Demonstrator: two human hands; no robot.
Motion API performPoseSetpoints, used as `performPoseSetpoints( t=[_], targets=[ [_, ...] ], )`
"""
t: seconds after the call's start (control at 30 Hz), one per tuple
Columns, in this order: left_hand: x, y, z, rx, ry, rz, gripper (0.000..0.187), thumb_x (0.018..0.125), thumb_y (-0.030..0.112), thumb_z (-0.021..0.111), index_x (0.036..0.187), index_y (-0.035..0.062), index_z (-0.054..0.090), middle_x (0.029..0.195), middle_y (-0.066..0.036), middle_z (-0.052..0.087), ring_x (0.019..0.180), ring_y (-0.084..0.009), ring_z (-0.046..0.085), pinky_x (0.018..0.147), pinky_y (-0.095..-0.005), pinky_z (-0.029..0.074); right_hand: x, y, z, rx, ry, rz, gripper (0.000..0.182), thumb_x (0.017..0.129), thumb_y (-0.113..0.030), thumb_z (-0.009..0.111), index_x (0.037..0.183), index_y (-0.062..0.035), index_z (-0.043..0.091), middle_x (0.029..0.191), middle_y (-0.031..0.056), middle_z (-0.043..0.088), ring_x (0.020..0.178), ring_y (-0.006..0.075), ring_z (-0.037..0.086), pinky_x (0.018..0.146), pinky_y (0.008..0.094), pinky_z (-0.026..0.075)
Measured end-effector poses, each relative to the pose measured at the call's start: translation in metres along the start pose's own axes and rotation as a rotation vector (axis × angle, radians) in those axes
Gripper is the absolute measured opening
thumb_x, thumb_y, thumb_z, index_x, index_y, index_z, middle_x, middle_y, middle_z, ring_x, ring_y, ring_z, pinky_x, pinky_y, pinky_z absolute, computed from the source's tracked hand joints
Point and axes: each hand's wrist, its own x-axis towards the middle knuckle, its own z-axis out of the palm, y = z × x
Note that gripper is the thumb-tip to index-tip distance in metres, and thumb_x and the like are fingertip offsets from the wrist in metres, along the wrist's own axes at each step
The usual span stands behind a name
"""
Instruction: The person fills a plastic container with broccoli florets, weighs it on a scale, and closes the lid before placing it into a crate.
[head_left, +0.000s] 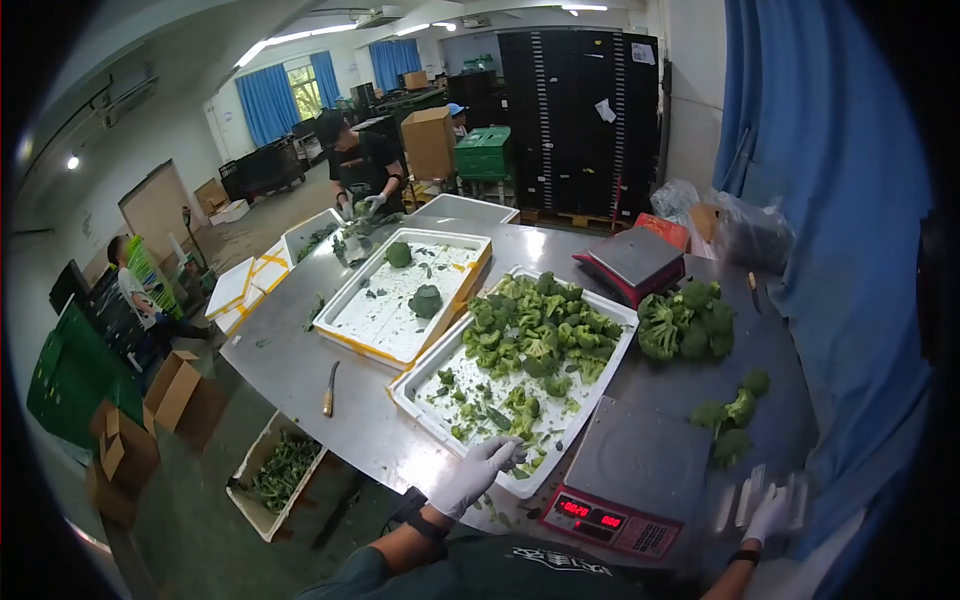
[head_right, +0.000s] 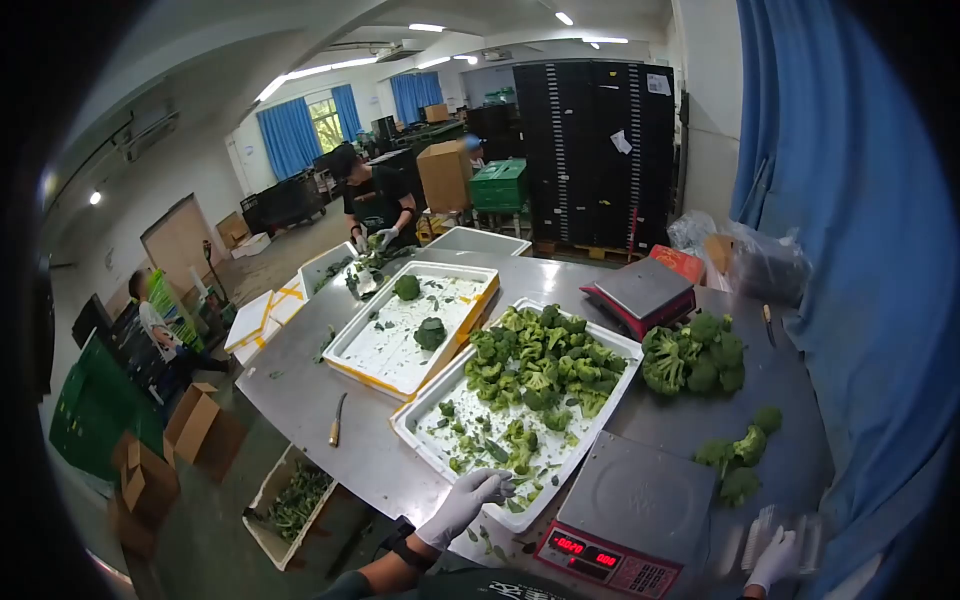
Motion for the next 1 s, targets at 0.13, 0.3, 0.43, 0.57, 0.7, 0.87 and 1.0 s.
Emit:
performPoseSetpoints(
  t=[0.13, 0.3, 0.43, 0.57, 0.7, 0.87, 1.0],
  targets=[
    [0.005, 0.002, -0.005, 0.042, -0.042, 0.021, 0.044, 0.112, 0.032, 0.053, 0.139, -0.0019, 0.061, 0.119, -0.011, 0.072, 0.11, -0.0184, 0.068, 0.098, -0.0337, 0.054, 0.011, -0.021, -0.035, -0.235, 0.056, 0.041, 0.034, 0.102, -0.035, 0.066, 0.096, -0.0021, 0.063, 0.09, 0.0214, 0.07, 0.081, 0.0429, 0.066, 0.074, 0.0528, 0.049],
    [0.003, 0.007, -0.014, 0.024, -0.02, 0.015, 0.044, 0.112, 0.032, 0.054, 0.138, -0.0013, 0.061, 0.118, -0.011, 0.072, 0.111, -0.0185, 0.068, 0.099, -0.0345, 0.054, 0.021, 0.0, -0.068, -0.213, 0.335, -0.089, 0.031, 0.105, -0.035, 0.063, 0.101, -0.0047, 0.064, 0.102, 0.0189, 0.071, 0.092, 0.0412, 0.067, 0.079, 0.0503, 0.051],
    [0.007, -0.001, -0.026, -0.033, 0.019, 0.031, 0.041, 0.111, 0.032, 0.056, 0.135, 0.0001, 0.064, 0.115, -0.011, 0.074, 0.107, -0.0183, 0.07, 0.096, -0.0329, 0.055, 0.004, -0.049, -0.092, -0.154, 0.356, -0.041, 0.028, 0.106, -0.033, 0.062, 0.106, -0.0048, 0.067, 0.104, 0.0162, 0.072, 0.095, 0.0384, 0.068, 0.083, 0.0487, 0.052],
    [0.011, 0.002, -0.036, -0.059, 0.044, 0.03, 0.038, 0.111, 0.028, 0.057, 0.134, -0.0011, 0.064, 0.113, -0.011, 0.073, 0.106, -0.018, 0.07, 0.095, -0.033, 0.055, -0.003, -0.055, -0.067, -0.042, 0.32, -0.14, 0.021, 0.104, -0.023, 0.064, 0.111, -0.0041, 0.072, 0.103, 0.0133, 0.074, 0.097, 0.0345, 0.069, 0.088, 0.0433, 0.054],
    [0.017, 0.009, -0.044, -0.103, 0.07, 0.016, 0.044, 0.109, 0.029, 0.059, 0.136, -0.0053, 0.061, 0.116, -0.012, 0.072, 0.108, -0.0209, 0.07, 0.098, -0.0348, 0.055, -0.057, -0.163, -0.085, 0.304, 0.181, -0.467, 0.012, 0.095, -0.005, 0.071, 0.107, -0.0036, 0.073, 0.099, 0.0137, 0.072, 0.096, 0.032, 0.068, 0.087, 0.0428, 0.054],
    [0.038, 0.018, -0.057, 0.042, 0.04, 0.071, 0.042, 0.108, 0.03, 0.062, 0.133, -0.0039, 0.063, 0.113, -0.012, 0.074, 0.107, -0.0188, 0.071, 0.098, -0.0339, 0.055, -0.123, -0.256, -0.078, 0.375, -0.028, -0.724, 0.016, 0.084, -0.003, 0.077, 0.099, -0.0061, 0.072, 0.092, 0.0102, 0.069, 0.087, 0.031, 0.065, 0.078, 0.043, 0.052],
    [0.087, 0.022, -0.06, 0.344, 0.014, 0.241, 0.043, 0.102, 0.026, 0.068, 0.136, -0.0004, 0.062, 0.12, -0.017, 0.073, 0.11, -0.0268, 0.072, 0.095, -0.0361, 0.056, -0.156, -0.279, -0.061, 0.376, -0.172, -0.783, 0.015, 0.082, -0.01, 0.079, 0.097, -0.0098, 0.074, 0.093, 0.0073, 0.07, 0.087, 0.0306, 0.065, 0.078, 0.0436, 0.049]
  ],
)
